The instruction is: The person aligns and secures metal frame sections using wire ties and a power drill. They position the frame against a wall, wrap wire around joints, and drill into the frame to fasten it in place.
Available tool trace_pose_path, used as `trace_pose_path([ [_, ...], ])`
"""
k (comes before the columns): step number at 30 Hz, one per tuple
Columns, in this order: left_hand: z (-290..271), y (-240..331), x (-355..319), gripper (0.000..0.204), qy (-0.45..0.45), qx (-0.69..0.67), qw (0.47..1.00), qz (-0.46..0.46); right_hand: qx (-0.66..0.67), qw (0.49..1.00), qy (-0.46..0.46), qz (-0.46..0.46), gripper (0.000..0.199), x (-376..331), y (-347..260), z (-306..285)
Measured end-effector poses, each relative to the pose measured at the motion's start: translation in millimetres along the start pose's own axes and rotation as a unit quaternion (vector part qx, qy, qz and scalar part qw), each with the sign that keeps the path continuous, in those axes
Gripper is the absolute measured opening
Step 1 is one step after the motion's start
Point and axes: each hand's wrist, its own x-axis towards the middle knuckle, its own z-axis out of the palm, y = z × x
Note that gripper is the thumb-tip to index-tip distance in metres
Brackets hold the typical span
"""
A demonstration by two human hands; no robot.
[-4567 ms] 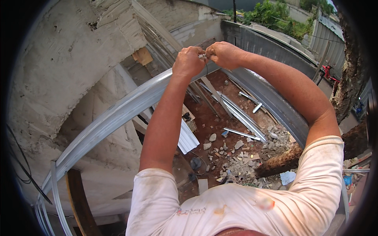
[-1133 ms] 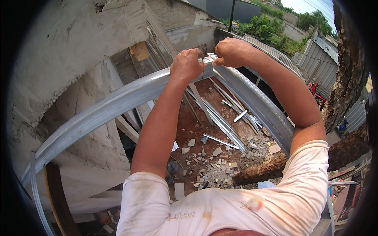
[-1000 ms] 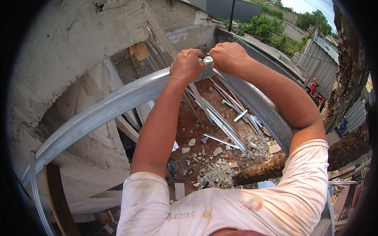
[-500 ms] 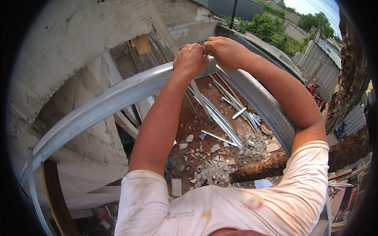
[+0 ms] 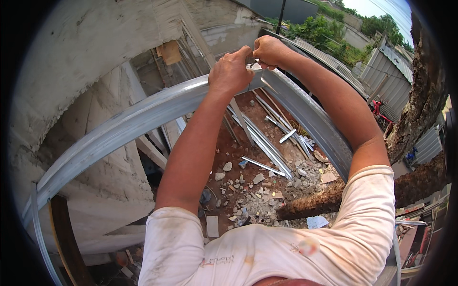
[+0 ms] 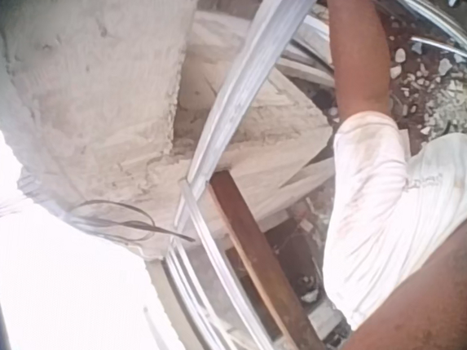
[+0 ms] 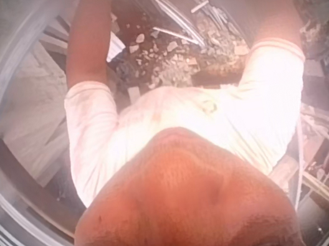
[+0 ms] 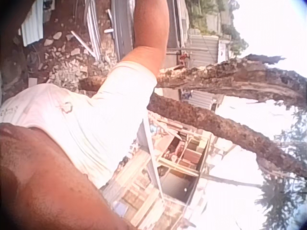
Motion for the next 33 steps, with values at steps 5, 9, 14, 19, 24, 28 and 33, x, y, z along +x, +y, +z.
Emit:
trace_pose_path([
  [5,-1.5,-4.0,-1.1,0.038,0.002,0.008,1.000,0.009,-0.035,0.991,0.099,-0.082,0.028,-18.3,-7.4,0.0],
  [9,-0.3,-5.8,-0.2,0.036,0.007,0.006,1.000,0.008,-0.149,0.945,0.165,-0.241,0.035,-29.2,11.2,6.0],
  [14,3.5,-4.4,1.9,0.036,0.012,-0.002,1.000,0.019,-0.208,0.925,0.111,-0.300,0.033,-37.9,25.7,5.1],
  [19,5.9,-6.8,2.7,0.032,0.024,0.005,0.999,0.022,-0.282,0.914,0.070,-0.284,0.017,-23.3,23.6,7.3],
  [24,-1.3,-3.7,1.1,0.028,0.001,0.007,1.000,0.020,-0.066,0.981,-0.123,-0.133,0.011,-21.9,9.9,-12.1],
  [28,2.2,-5.8,3.2,0.028,0.012,0.009,1.000,0.018,-0.145,0.958,-0.125,-0.214,0.014,-14.7,21.6,-16.0],
  [33,5.9,-10.8,4.7,0.031,0.021,0.007,0.999,0.040,-0.270,0.908,0.016,-0.320,0.028,-25.4,23.0,-11.0],
])
